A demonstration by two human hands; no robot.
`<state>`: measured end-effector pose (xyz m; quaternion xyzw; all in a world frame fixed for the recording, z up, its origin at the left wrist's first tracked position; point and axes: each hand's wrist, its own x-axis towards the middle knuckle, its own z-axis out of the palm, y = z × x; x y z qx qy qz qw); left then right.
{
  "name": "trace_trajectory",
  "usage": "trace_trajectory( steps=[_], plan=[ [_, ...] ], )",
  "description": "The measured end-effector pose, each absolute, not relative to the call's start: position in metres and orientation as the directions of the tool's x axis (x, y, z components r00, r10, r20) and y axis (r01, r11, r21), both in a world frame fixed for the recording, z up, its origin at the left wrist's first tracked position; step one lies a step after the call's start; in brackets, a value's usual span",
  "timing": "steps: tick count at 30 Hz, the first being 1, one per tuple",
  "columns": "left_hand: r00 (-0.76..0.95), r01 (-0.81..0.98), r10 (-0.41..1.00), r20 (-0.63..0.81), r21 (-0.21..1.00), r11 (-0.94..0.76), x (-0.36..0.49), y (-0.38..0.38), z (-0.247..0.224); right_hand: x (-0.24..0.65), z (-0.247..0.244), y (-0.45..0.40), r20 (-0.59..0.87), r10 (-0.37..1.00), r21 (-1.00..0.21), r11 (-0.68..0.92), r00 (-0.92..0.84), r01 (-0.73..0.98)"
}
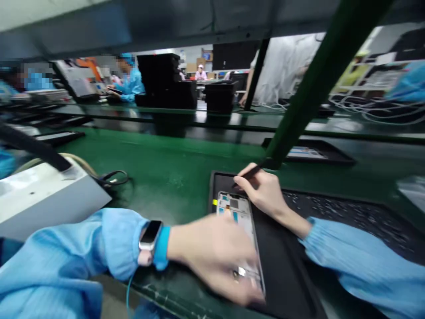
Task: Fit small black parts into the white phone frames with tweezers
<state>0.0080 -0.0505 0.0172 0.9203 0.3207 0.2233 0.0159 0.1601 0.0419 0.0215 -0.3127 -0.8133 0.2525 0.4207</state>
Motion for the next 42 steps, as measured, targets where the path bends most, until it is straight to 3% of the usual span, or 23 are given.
trace_trajectory(
  steps=[3, 5, 11, 15, 19, 25, 32, 42],
  plan=[
    [0.919, 0.293, 0.311, 0.242, 0.107, -0.950, 0.028, -0.077, 0.014, 0.164, 0.015, 0.046, 0.564, 0.707, -0.667, 0.695, -0.426, 0.270],
    [0.948, 0.249, 0.263, 0.181, 0.095, -0.964, 0.034, -0.084, 0.010, 0.166, 0.009, 0.049, 0.612, 0.677, -0.622, 0.731, -0.408, 0.279],
    [0.859, 0.506, 0.495, 0.126, -0.067, -0.860, 0.025, -0.061, 0.008, 0.174, -0.002, 0.055, 0.766, 0.561, -0.471, 0.822, -0.314, 0.319],
    [0.744, 0.668, 0.646, 0.171, -0.174, -0.723, 0.009, -0.026, 0.007, 0.177, -0.007, 0.058, 0.804, 0.523, -0.425, 0.838, -0.284, 0.342],
    [0.603, 0.797, 0.763, 0.233, -0.197, -0.571, -0.010, 0.022, 0.002, 0.176, -0.009, 0.056, 0.808, 0.506, -0.409, 0.851, -0.302, 0.330],
    [0.426, 0.905, 0.843, 0.329, -0.144, -0.401, -0.046, 0.107, -0.015, 0.174, -0.006, 0.052, 0.814, 0.471, -0.369, 0.871, -0.340, 0.325],
    [0.169, 0.980, 0.894, 0.415, 0.026, -0.198, -0.071, 0.160, -0.032, 0.175, -0.007, 0.053, 0.804, 0.468, -0.364, 0.876, -0.368, 0.317],
    [0.123, 0.915, 0.906, 0.406, 0.307, -0.261, -0.063, 0.161, -0.034, 0.176, -0.008, 0.052, 0.793, 0.472, -0.369, 0.875, -0.386, 0.314]
  ],
)
